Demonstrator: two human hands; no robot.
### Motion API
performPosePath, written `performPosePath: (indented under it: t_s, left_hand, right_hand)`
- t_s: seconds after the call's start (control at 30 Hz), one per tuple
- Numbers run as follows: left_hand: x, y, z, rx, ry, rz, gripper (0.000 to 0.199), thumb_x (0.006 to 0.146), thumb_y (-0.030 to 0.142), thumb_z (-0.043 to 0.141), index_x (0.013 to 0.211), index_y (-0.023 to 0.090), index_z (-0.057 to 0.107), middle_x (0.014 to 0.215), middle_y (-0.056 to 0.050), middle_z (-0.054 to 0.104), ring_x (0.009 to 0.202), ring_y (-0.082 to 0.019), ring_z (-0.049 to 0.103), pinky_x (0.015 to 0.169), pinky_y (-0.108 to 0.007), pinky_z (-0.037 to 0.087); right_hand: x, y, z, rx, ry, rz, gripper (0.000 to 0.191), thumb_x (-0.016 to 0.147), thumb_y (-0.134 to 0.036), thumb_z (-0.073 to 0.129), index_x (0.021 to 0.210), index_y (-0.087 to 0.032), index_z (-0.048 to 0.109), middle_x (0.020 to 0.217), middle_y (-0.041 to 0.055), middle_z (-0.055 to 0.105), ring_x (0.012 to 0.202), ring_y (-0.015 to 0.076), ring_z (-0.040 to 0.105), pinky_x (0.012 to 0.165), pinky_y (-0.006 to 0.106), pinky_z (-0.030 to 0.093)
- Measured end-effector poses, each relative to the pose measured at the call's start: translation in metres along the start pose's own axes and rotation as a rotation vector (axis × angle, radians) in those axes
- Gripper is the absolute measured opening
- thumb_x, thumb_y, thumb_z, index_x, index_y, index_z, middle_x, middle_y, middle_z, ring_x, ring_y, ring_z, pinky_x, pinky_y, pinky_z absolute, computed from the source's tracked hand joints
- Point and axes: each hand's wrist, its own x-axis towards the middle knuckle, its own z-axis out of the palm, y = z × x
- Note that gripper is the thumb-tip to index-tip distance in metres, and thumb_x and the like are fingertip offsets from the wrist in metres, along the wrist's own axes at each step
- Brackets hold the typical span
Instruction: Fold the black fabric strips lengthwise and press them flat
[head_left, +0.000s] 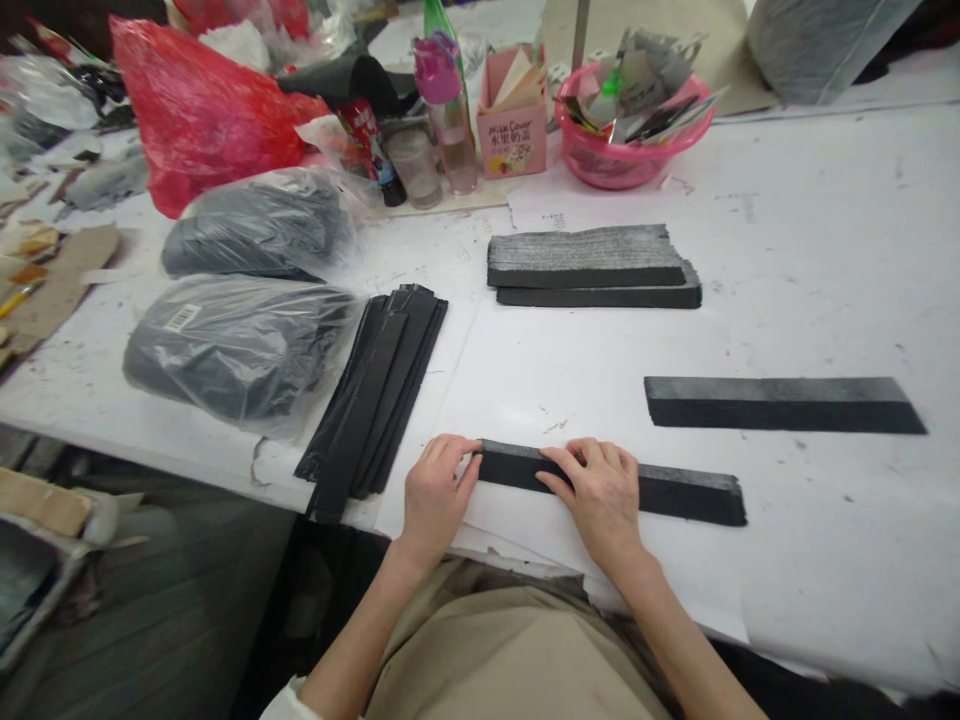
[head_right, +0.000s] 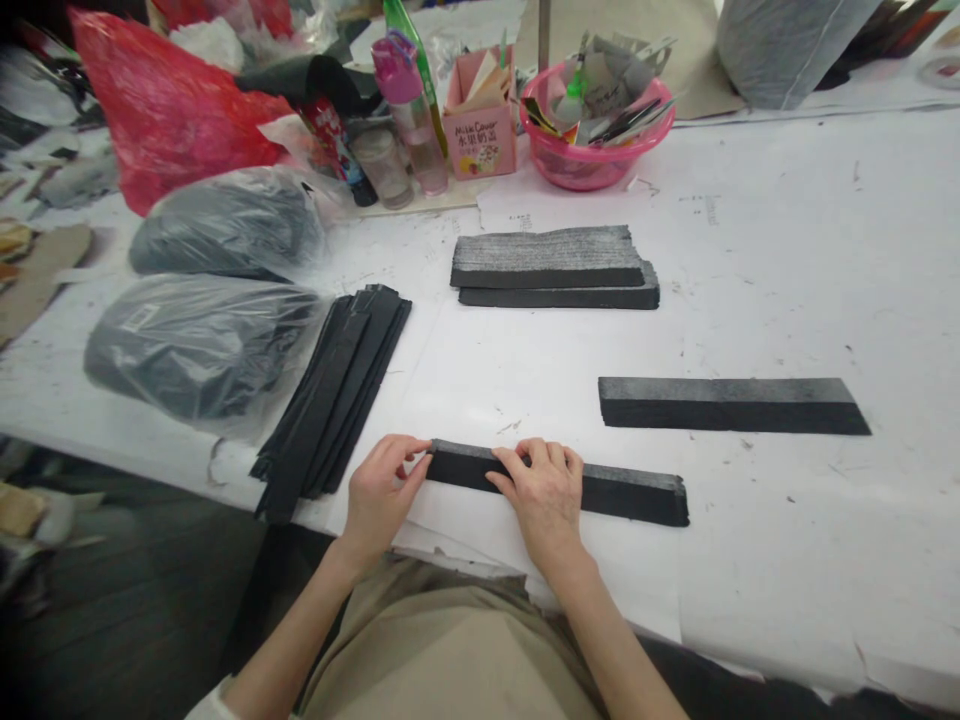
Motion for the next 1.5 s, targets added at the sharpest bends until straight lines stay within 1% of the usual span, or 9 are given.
performPosePath:
  t_s: [0.07,0.3,0.5,0.7,0.87,1.07,1.17,1.3,1.5]
  left_hand:
    - [0.000,-0.001,0.002,0.004,-0.023,0.123,0.017,0.091,0.018,0.049,0.103,0.021,0.060,0.096,-0.004,0.061,0.093,-0.017,0.056,0.082,-0.030,0.045]
    - [-0.002,-0.010,-0.002,0.064,0.044,0.166,0.017,0.090,0.017,0.052,0.105,0.021,0.061,0.097,-0.006,0.060,0.094,-0.019,0.055,0.083,-0.034,0.047]
    - [-0.013,-0.007,0.014,0.234,-0.008,0.379,0.020,0.088,0.018,0.058,0.107,0.021,0.061,0.102,-0.006,0.064,0.102,-0.022,0.055,0.084,-0.038,0.045]
    - [-0.016,-0.011,0.018,0.281,-0.024,0.388,0.016,0.089,0.017,0.055,0.104,0.021,0.061,0.103,-0.006,0.065,0.103,-0.021,0.055,0.083,-0.037,0.044]
    - [-0.015,-0.008,0.017,0.282,-0.016,0.384,0.015,0.089,0.017,0.055,0.102,0.021,0.062,0.102,-0.006,0.064,0.102,-0.021,0.055,0.082,-0.037,0.043]
    - [-0.015,-0.009,0.018,0.290,-0.010,0.384,0.015,0.089,0.018,0.056,0.103,0.021,0.062,0.102,-0.006,0.064,0.102,-0.022,0.055,0.083,-0.037,0.043]
    - [-0.016,-0.009,0.018,0.290,-0.007,0.386,0.016,0.089,0.018,0.056,0.103,0.021,0.062,0.102,-0.006,0.064,0.102,-0.022,0.055,0.084,-0.037,0.043]
    - [-0.011,-0.010,0.016,0.312,-0.019,0.405,0.018,0.089,0.017,0.055,0.104,0.021,0.063,0.104,-0.006,0.064,0.103,-0.023,0.053,0.086,-0.038,0.043]
    - [0.022,-0.016,0.014,0.349,-0.055,0.459,0.019,0.088,0.017,0.056,0.103,0.024,0.065,0.107,-0.005,0.063,0.108,-0.024,0.051,0.090,-0.040,0.044]
  right_hand:
    - [0.000,0.000,-0.001,0.001,-0.003,-0.001,0.023,0.083,-0.042,0.064,0.103,-0.031,0.065,0.094,0.0029,0.058,0.090,0.0214,0.048,0.084,0.038,0.029]
    - [0.000,-0.001,0.000,0.002,-0.011,0.002,0.023,0.082,-0.041,0.065,0.103,-0.031,0.066,0.093,0.0025,0.058,0.090,0.0214,0.048,0.084,0.038,0.029]
    - [0.000,0.002,0.001,0.057,0.000,0.012,0.023,0.079,-0.039,0.069,0.101,-0.032,0.066,0.091,0.0017,0.058,0.089,0.0216,0.049,0.083,0.038,0.030]
    - [-0.004,0.014,0.002,0.310,0.119,0.064,0.022,0.085,-0.028,0.065,0.106,-0.024,0.059,0.089,0.0004,0.064,0.084,0.0184,0.055,0.084,0.036,0.036]
    - [-0.015,-0.001,-0.003,0.187,0.163,-0.014,0.014,0.090,-0.019,0.056,0.098,-0.026,0.066,0.095,0.0016,0.064,0.091,0.0185,0.053,0.088,0.037,0.034]
    - [-0.019,0.007,-0.006,0.200,0.288,0.098,0.012,0.087,-0.021,0.061,0.096,-0.025,0.067,0.106,0.0058,0.058,0.102,0.0222,0.050,0.090,0.039,0.036]
    - [-0.026,0.021,-0.011,0.131,0.203,0.032,0.012,0.088,-0.020,0.060,0.093,-0.025,0.068,0.098,0.0030,0.061,0.095,0.0200,0.053,0.086,0.037,0.036]
    - [-0.041,0.031,-0.017,0.032,0.102,-0.031,0.020,0.089,-0.017,0.057,0.104,-0.026,0.066,0.101,0.0045,0.061,0.097,0.0203,0.052,0.080,0.034,0.038]
    - [-0.051,0.021,-0.023,-0.085,0.037,-0.072,0.027,0.088,-0.008,0.053,0.109,-0.020,0.064,0.098,0.0065,0.060,0.089,0.0202,0.053,0.075,0.032,0.042]
